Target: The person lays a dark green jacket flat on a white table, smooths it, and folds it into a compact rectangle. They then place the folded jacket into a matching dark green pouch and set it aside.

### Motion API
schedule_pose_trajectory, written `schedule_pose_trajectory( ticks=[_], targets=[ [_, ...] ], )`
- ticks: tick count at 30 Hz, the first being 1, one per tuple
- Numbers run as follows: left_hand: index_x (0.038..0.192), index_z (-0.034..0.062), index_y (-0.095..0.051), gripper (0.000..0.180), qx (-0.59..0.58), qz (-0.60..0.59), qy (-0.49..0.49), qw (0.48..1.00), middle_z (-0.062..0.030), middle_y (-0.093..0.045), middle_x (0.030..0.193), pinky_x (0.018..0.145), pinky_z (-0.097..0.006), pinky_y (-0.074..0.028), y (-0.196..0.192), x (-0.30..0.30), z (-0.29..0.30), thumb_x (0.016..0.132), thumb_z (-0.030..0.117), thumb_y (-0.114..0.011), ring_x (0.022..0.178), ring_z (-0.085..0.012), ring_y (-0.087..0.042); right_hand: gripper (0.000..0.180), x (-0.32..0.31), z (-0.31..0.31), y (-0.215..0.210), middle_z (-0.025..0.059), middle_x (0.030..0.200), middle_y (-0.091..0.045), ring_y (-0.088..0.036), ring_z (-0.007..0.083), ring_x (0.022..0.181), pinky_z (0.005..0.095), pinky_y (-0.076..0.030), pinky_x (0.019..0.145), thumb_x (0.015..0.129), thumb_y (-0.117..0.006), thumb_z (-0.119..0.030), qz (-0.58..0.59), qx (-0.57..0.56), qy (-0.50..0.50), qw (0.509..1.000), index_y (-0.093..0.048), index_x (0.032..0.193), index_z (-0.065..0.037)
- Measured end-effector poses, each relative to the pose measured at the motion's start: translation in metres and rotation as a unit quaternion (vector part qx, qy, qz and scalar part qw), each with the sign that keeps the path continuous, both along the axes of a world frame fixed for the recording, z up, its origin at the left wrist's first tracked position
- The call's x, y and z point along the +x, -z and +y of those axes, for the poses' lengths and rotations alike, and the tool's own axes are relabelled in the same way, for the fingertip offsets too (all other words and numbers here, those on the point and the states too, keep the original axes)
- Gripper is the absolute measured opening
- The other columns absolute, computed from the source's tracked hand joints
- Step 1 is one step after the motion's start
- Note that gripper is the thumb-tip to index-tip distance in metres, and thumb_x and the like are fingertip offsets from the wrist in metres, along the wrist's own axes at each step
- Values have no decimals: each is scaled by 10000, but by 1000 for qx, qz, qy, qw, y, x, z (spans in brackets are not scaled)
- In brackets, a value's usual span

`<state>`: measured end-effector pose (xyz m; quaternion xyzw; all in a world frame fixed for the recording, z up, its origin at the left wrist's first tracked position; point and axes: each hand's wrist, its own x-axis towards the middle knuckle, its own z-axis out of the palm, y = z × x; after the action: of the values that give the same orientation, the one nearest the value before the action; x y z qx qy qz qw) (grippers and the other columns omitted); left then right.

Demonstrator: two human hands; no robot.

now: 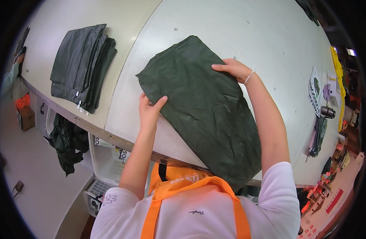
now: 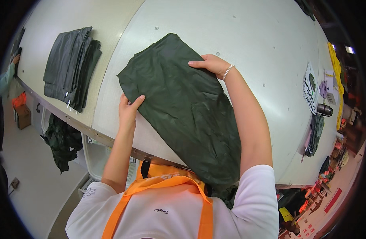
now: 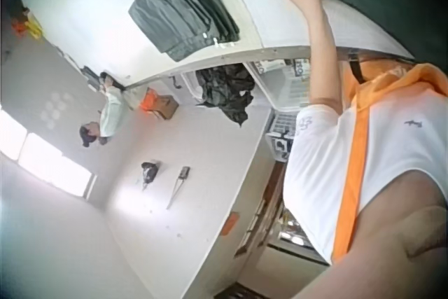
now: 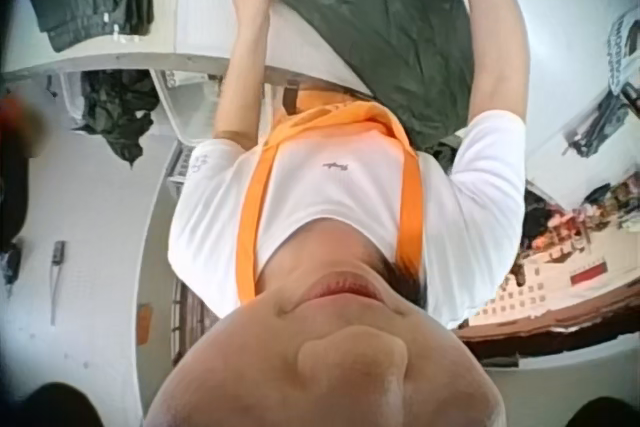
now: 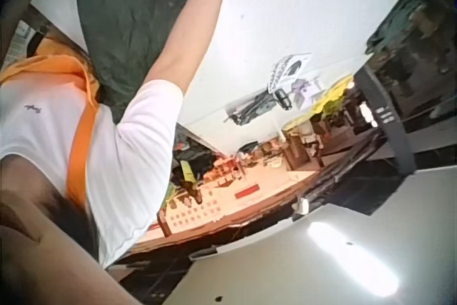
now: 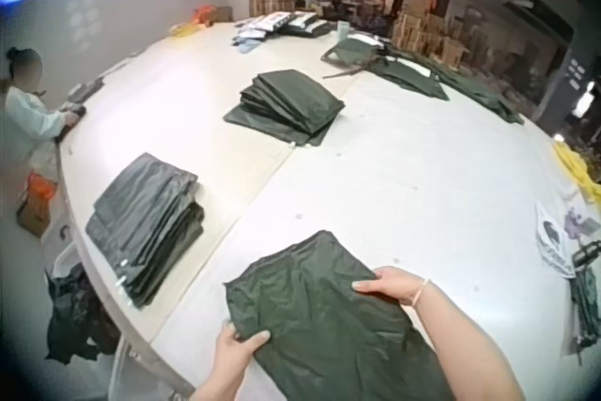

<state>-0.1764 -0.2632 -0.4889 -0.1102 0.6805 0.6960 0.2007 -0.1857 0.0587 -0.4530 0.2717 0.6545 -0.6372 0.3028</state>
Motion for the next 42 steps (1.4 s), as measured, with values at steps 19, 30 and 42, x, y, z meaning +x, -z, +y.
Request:
schedule_pose_trajectory(
  ticks=[19,30,42],
  targets=[
    [1447,7,-179,762,165,67,41,983,-150,-373,1392,1049,-338,-301,-6,29,10,813,-34,-601,1273,-233,-375,429,1,-14,16,86,948,-668,-636,167,815,305,-510,746,782,-735,-300,12,69,73,995,-635,1043,26],
    [1077,-58,-548,432,-118,179,71,974,-160,-614,1028,851,-347,-445,28,-15,12,734,124,-738,952,-273,-578,384,-21,-19,24,116,925,-684,-638,244,831,346,-480,776,866,-609,-373,192,233,-22,953,-652,1020,-23],
    [1050,-73,-579,314,11,79,-19,997,-106,-653,994,804,-285,-462,-16,-18,25,791,72,-681,896,-174,-601,493,-12,3,13,113,929,-668,-625,234,806,343,-484,790,791,-682,-390,311,330,-99,886,-622,1058,19]
  ],
)
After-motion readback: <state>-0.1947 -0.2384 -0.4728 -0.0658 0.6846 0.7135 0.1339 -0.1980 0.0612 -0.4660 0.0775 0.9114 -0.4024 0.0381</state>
